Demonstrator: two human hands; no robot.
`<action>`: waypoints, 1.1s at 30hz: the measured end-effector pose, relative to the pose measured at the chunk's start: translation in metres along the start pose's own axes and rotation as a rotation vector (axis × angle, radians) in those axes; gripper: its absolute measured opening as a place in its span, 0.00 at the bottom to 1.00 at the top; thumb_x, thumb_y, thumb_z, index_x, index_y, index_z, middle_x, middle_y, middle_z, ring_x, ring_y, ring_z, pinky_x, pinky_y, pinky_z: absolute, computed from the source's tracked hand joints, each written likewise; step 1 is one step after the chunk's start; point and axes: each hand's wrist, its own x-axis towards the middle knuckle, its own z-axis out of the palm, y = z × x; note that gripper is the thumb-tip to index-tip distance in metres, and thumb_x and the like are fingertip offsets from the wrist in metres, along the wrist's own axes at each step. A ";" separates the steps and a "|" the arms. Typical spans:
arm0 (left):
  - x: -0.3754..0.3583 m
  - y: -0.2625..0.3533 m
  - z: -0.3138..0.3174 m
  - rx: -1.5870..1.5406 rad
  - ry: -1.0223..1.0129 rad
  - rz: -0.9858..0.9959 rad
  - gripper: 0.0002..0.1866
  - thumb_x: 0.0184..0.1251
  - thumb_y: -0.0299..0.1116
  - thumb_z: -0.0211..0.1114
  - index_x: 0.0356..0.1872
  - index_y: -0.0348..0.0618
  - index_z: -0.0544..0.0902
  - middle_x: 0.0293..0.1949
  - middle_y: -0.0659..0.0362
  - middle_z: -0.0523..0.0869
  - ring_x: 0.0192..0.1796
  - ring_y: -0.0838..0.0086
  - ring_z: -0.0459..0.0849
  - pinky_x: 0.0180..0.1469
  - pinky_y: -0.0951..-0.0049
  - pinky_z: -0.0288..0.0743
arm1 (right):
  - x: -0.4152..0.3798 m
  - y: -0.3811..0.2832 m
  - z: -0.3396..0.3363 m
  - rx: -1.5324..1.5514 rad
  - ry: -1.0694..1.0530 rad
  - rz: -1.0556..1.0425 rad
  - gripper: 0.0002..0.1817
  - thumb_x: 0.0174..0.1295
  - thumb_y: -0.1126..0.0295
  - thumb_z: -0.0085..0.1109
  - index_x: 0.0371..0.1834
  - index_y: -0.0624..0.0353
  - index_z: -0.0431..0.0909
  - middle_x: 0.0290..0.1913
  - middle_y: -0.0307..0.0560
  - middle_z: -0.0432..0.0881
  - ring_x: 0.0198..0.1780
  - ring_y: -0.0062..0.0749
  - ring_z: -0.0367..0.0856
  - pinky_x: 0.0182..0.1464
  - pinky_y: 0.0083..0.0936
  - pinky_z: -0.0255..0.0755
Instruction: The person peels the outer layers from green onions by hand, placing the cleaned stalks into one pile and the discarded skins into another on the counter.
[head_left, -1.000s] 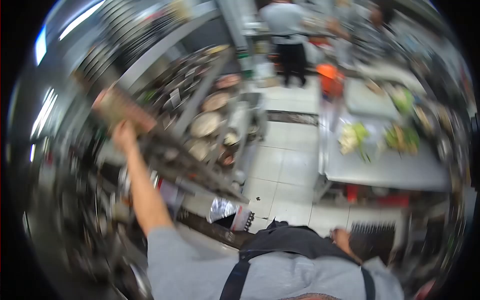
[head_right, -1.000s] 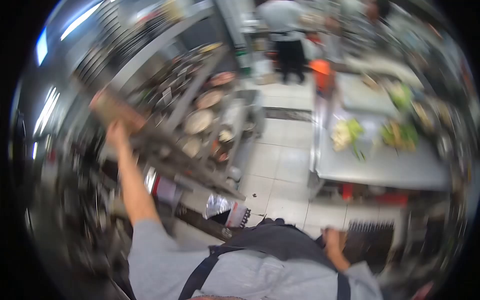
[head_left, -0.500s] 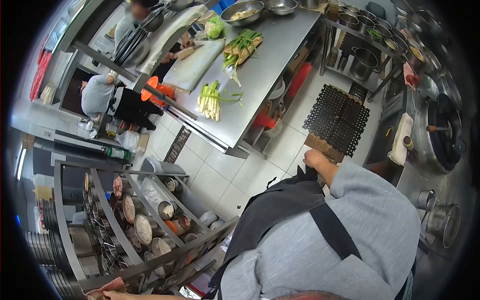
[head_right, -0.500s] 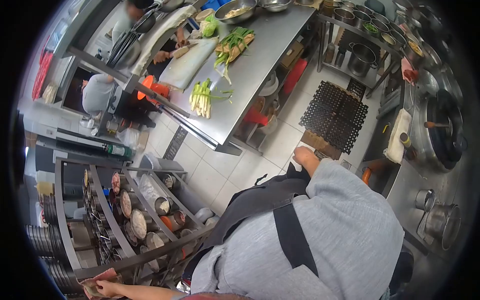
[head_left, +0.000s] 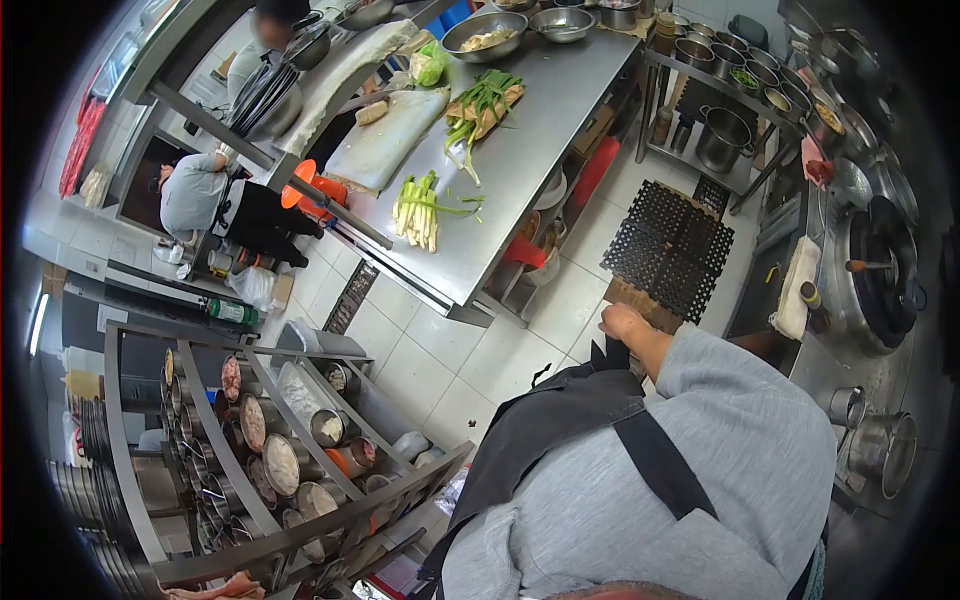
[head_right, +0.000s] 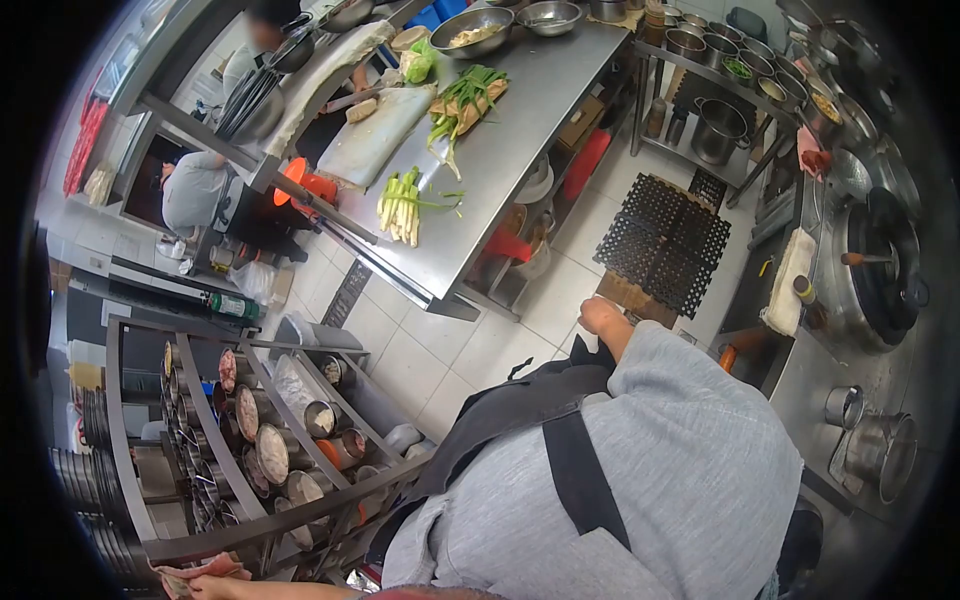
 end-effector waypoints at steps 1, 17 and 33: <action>0.000 0.001 -0.002 -0.005 0.017 0.002 0.14 0.60 0.37 0.61 0.40 0.38 0.84 0.37 0.44 0.85 0.38 0.49 0.83 0.42 0.56 0.76 | 0.008 -0.001 0.001 -0.007 0.000 -0.005 0.16 0.58 0.61 0.55 0.38 0.61 0.84 0.43 0.59 0.83 0.49 0.49 0.81 0.55 0.39 0.73; -0.228 0.139 -0.099 -0.812 -0.365 -0.072 0.11 0.59 0.32 0.54 0.28 0.34 0.80 0.33 0.50 0.82 0.38 0.63 0.80 0.45 0.66 0.75 | 0.020 -0.020 0.021 -0.153 -0.185 -0.189 0.18 0.58 0.58 0.55 0.38 0.63 0.84 0.44 0.59 0.83 0.49 0.49 0.81 0.55 0.40 0.72; -0.503 0.406 -0.139 -0.620 -2.340 0.306 0.30 0.57 0.39 0.66 0.61 0.40 0.72 0.51 0.44 0.81 0.53 0.53 0.81 0.55 0.61 0.74 | 0.042 0.130 -0.073 0.039 -0.109 -0.022 0.16 0.55 0.57 0.60 0.31 0.60 0.84 0.34 0.60 0.82 0.41 0.53 0.81 0.48 0.43 0.74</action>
